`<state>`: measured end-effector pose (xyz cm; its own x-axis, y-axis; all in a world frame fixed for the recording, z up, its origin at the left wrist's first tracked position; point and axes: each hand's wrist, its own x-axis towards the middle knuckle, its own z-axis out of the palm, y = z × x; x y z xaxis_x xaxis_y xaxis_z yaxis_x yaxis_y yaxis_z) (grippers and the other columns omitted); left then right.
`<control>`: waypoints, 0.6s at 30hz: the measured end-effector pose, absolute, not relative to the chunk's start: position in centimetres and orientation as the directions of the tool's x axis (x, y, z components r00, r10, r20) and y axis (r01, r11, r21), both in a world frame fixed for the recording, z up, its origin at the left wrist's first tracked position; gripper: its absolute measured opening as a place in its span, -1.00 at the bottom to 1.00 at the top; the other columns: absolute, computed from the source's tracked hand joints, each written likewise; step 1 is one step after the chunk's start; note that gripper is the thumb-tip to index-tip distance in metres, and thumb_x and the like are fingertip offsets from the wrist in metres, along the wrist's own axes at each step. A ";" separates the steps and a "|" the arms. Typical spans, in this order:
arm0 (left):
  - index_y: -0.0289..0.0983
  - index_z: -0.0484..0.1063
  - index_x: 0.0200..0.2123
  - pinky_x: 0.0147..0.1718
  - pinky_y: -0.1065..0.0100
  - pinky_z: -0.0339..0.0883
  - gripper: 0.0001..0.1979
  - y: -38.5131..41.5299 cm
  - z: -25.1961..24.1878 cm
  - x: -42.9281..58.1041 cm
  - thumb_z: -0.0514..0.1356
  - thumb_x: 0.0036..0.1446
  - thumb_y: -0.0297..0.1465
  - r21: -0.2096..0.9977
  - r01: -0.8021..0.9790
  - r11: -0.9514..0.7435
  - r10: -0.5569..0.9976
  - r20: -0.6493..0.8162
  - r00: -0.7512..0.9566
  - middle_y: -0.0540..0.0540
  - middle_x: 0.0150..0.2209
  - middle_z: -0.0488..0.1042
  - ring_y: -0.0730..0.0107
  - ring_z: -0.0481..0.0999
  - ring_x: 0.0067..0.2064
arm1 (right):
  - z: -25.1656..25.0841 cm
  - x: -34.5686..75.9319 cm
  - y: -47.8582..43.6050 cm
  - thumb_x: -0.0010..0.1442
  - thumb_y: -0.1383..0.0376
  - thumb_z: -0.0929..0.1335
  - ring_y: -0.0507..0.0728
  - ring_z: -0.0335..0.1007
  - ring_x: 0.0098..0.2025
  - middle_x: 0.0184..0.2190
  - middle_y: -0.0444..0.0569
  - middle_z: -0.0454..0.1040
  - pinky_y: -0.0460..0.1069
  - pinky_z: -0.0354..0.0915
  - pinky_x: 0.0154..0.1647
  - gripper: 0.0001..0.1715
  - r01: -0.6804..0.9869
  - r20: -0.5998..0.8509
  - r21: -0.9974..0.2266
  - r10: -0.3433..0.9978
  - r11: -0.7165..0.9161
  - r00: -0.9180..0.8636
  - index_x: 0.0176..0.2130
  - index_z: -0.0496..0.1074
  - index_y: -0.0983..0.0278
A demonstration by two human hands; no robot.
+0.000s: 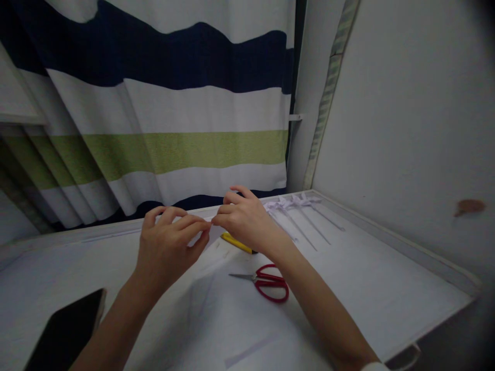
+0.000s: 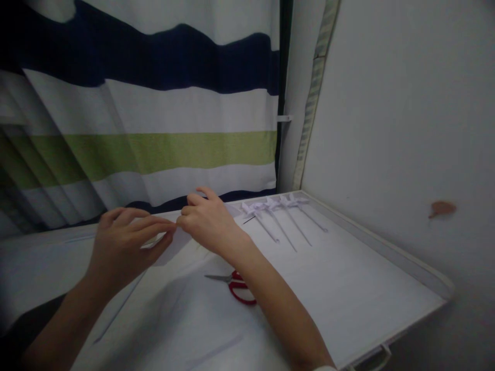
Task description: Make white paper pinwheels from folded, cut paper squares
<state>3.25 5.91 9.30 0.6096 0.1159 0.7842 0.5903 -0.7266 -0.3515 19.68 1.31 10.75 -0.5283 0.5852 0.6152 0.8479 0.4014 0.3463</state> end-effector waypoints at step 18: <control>-0.16 0.44 -0.31 -0.26 0.14 0.14 -0.82 8.1 9.0 2.1 0.15 -0.03 -0.30 -0.272 0.664 -0.697 0.193 0.820 0.539 -0.01 -0.35 0.54 0.22 0.40 -0.34 | 12.1 24.6 0.4 0.10 0.34 0.28 0.10 0.13 -0.32 -0.52 -0.10 0.46 0.02 0.01 -0.14 -0.82 0.918 0.684 0.317 0.614 0.236 -0.394 -0.40 0.48 0.22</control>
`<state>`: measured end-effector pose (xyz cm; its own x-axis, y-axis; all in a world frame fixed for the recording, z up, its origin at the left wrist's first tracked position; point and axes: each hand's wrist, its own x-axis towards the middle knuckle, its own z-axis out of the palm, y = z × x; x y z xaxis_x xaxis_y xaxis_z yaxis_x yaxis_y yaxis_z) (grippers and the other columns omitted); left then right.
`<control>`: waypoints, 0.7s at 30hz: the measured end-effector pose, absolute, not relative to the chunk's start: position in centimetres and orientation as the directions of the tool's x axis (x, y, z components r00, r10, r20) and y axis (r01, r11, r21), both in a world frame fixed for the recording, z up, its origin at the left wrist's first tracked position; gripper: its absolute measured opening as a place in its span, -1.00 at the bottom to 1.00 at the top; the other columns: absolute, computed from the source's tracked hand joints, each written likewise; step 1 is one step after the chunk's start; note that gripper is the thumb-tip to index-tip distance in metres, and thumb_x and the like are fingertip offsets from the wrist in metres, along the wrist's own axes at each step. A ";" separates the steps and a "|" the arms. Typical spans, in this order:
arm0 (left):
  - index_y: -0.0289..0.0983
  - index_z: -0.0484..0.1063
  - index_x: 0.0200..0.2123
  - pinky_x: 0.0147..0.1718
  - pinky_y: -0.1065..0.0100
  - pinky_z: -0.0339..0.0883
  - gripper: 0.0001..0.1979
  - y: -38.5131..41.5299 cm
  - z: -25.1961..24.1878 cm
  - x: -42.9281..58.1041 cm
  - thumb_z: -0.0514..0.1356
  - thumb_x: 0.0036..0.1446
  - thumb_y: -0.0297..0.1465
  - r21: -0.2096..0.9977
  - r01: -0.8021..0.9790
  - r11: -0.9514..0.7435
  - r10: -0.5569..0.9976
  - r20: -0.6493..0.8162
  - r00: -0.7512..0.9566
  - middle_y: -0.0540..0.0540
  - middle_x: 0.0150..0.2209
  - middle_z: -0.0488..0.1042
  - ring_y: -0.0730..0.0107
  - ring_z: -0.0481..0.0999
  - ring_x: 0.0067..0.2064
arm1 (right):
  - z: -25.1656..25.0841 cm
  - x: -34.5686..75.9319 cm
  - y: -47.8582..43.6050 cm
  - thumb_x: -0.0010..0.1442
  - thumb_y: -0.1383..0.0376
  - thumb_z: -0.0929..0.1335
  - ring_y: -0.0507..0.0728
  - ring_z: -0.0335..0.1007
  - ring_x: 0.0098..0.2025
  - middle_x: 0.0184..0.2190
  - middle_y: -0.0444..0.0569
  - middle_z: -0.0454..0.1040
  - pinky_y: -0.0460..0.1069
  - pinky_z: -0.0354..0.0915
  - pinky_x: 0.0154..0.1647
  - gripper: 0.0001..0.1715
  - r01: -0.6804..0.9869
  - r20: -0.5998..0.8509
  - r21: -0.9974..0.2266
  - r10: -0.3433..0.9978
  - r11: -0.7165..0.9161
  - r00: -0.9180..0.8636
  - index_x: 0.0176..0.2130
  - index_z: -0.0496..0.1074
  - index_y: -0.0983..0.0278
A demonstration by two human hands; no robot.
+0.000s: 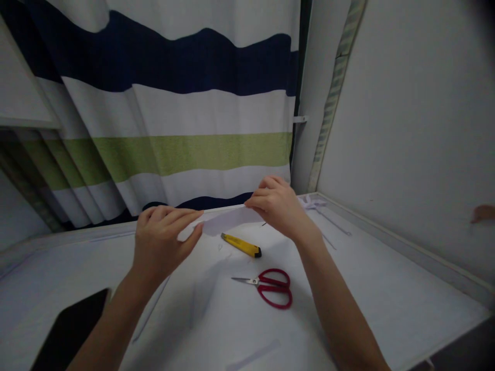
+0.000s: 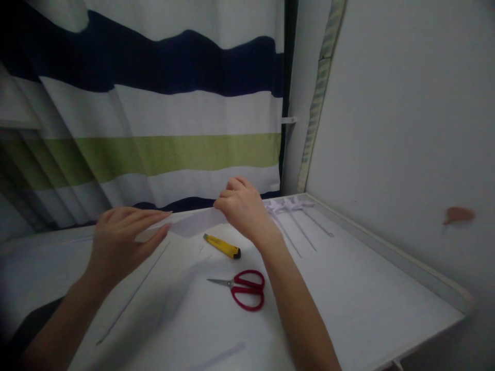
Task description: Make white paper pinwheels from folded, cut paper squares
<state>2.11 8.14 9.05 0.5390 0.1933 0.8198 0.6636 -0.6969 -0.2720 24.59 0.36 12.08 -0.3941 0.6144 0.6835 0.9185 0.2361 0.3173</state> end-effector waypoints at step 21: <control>-0.25 0.47 -0.43 -0.33 0.24 0.23 -0.90 7.3 7.8 4.0 0.17 -0.05 -0.40 -0.130 0.464 -0.876 0.171 0.816 0.552 -0.03 -0.44 0.53 0.30 0.37 -0.38 | 11.0 21.7 1.5 0.04 0.37 0.33 0.08 0.17 -0.33 -0.52 -0.16 0.47 0.02 -0.07 0.01 -0.89 0.827 0.614 0.339 0.560 0.448 -0.555 -0.42 0.47 0.22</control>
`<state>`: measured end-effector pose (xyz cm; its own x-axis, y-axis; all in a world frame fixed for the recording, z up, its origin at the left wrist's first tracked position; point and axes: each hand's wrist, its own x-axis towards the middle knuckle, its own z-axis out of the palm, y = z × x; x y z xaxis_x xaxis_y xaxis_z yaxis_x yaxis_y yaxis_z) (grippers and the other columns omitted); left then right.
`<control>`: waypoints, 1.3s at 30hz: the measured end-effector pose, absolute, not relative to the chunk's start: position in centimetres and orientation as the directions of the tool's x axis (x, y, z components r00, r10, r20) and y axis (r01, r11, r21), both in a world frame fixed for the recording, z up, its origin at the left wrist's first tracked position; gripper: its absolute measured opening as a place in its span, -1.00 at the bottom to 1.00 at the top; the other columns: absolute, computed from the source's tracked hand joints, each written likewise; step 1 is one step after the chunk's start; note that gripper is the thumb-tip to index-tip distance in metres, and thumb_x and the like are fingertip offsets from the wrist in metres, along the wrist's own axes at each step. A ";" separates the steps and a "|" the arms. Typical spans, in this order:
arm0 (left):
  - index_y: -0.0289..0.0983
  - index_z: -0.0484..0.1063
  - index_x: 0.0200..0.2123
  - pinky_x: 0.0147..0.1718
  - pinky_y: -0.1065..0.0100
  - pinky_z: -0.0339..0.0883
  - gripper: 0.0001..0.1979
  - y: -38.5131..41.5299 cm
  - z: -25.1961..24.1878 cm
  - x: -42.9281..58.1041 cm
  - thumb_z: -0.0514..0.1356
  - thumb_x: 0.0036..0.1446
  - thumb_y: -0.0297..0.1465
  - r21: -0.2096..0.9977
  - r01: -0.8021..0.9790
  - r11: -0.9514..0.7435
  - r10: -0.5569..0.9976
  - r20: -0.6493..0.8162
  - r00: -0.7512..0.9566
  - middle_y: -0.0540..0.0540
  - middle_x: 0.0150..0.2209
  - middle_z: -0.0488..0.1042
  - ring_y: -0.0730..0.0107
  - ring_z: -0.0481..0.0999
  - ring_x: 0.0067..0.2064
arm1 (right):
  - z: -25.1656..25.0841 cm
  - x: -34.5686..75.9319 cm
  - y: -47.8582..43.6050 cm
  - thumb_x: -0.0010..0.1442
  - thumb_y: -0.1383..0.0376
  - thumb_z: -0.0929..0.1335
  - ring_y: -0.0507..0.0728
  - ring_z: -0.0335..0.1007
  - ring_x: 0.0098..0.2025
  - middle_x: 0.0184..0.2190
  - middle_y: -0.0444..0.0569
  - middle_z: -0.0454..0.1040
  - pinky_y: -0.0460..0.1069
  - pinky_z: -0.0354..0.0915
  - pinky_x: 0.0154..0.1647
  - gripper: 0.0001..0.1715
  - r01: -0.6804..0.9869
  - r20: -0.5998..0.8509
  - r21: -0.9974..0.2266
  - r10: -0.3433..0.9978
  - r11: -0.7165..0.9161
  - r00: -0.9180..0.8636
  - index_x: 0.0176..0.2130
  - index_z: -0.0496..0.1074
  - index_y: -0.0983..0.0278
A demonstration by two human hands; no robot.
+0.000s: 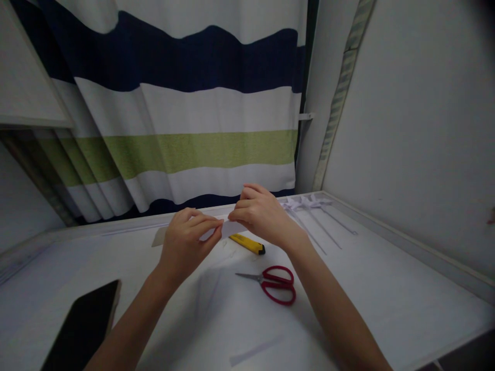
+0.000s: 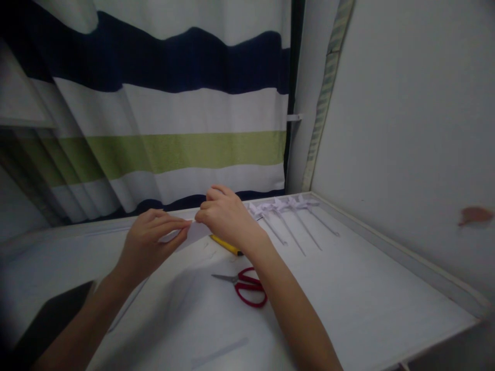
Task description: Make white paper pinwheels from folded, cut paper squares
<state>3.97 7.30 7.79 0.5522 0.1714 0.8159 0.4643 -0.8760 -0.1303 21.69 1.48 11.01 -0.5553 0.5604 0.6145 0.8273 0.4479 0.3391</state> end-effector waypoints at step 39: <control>-0.21 0.46 -0.43 -0.34 0.27 0.26 -0.87 10.0 8.0 1.3 0.14 -0.04 -0.33 -0.088 0.613 -0.785 0.281 0.831 0.479 -0.03 -0.42 0.52 0.26 0.34 -0.35 | 12.2 24.9 -0.3 0.09 0.32 0.28 0.07 0.18 -0.36 -0.50 -0.20 0.49 0.06 0.01 0.04 -0.82 0.891 0.717 0.300 0.536 0.340 -0.446 -0.39 0.48 0.16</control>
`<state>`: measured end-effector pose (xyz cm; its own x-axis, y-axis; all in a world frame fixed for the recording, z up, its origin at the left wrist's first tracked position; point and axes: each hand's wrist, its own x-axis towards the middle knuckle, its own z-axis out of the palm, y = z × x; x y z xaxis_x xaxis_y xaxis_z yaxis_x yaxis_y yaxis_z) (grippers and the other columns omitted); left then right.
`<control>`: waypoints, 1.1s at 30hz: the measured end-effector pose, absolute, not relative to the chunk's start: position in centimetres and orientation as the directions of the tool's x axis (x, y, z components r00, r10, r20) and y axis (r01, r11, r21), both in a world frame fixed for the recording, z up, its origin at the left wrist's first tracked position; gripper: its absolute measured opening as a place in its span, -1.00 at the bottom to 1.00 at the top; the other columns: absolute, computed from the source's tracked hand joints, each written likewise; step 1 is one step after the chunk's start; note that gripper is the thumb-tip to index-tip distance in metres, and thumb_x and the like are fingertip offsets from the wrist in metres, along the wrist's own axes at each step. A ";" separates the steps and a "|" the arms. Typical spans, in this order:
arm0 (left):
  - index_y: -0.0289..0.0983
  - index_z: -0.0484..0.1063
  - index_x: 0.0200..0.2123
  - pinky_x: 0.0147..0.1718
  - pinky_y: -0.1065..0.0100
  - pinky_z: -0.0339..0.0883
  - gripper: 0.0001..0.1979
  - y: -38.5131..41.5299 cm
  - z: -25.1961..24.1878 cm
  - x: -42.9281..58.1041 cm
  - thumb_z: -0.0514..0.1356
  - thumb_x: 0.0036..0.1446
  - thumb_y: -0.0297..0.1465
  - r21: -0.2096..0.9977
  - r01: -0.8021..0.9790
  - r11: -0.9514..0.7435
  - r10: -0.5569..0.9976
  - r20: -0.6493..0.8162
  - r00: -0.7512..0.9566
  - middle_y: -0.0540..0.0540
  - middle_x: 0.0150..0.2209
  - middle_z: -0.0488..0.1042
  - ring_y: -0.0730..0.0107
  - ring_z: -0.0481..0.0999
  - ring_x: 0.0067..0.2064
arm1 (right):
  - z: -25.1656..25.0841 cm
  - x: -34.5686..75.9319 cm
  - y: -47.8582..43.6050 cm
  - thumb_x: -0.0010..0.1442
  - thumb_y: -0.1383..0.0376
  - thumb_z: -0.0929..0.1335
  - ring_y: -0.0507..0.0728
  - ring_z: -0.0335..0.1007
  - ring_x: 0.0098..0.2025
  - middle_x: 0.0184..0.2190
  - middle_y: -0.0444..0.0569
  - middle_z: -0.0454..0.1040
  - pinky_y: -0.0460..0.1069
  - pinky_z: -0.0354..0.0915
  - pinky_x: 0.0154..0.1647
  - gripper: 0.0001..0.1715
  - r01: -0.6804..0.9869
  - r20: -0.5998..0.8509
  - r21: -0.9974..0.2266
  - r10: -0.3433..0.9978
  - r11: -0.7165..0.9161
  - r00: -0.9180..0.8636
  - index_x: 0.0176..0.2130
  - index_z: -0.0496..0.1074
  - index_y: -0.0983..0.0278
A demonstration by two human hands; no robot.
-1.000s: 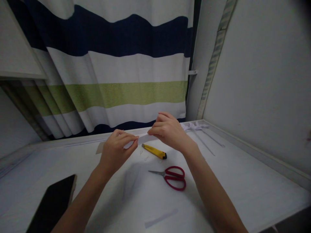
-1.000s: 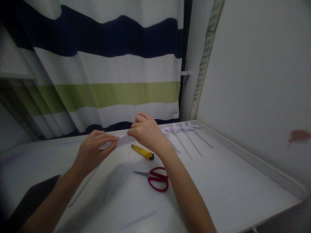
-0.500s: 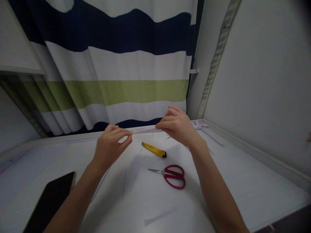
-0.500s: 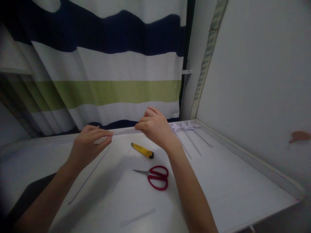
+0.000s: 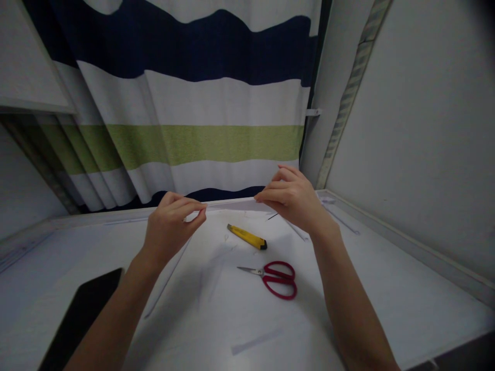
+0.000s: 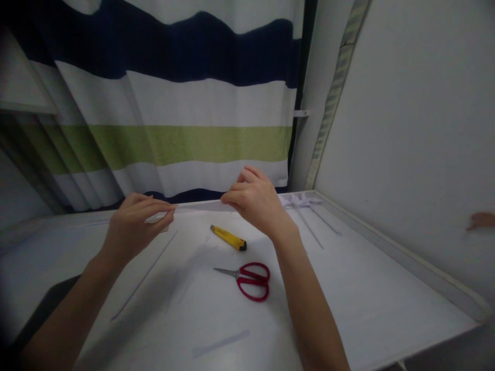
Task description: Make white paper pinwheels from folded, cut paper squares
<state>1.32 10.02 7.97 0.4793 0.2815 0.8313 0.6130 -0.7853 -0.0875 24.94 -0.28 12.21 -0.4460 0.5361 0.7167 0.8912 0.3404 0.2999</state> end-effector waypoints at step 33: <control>-0.24 0.42 -0.36 -0.36 0.27 0.40 -0.66 9.5 5.9 3.4 0.26 -0.24 -0.19 0.823 -0.289 -0.489 0.787 0.559 0.261 -0.08 -0.37 0.51 0.19 0.47 -0.25 | 10.6 24.1 2.0 0.05 0.27 0.27 0.05 0.37 -0.39 -0.44 -0.07 0.50 -0.09 0.25 -0.39 -0.80 0.743 0.630 -0.510 0.777 0.433 -0.020 -0.38 0.45 0.31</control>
<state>3.40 9.52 5.94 0.2607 0.7872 0.5589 -0.2890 -0.4888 0.8232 24.13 1.99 10.56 -0.0203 0.7765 0.6297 0.7430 0.4332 -0.5103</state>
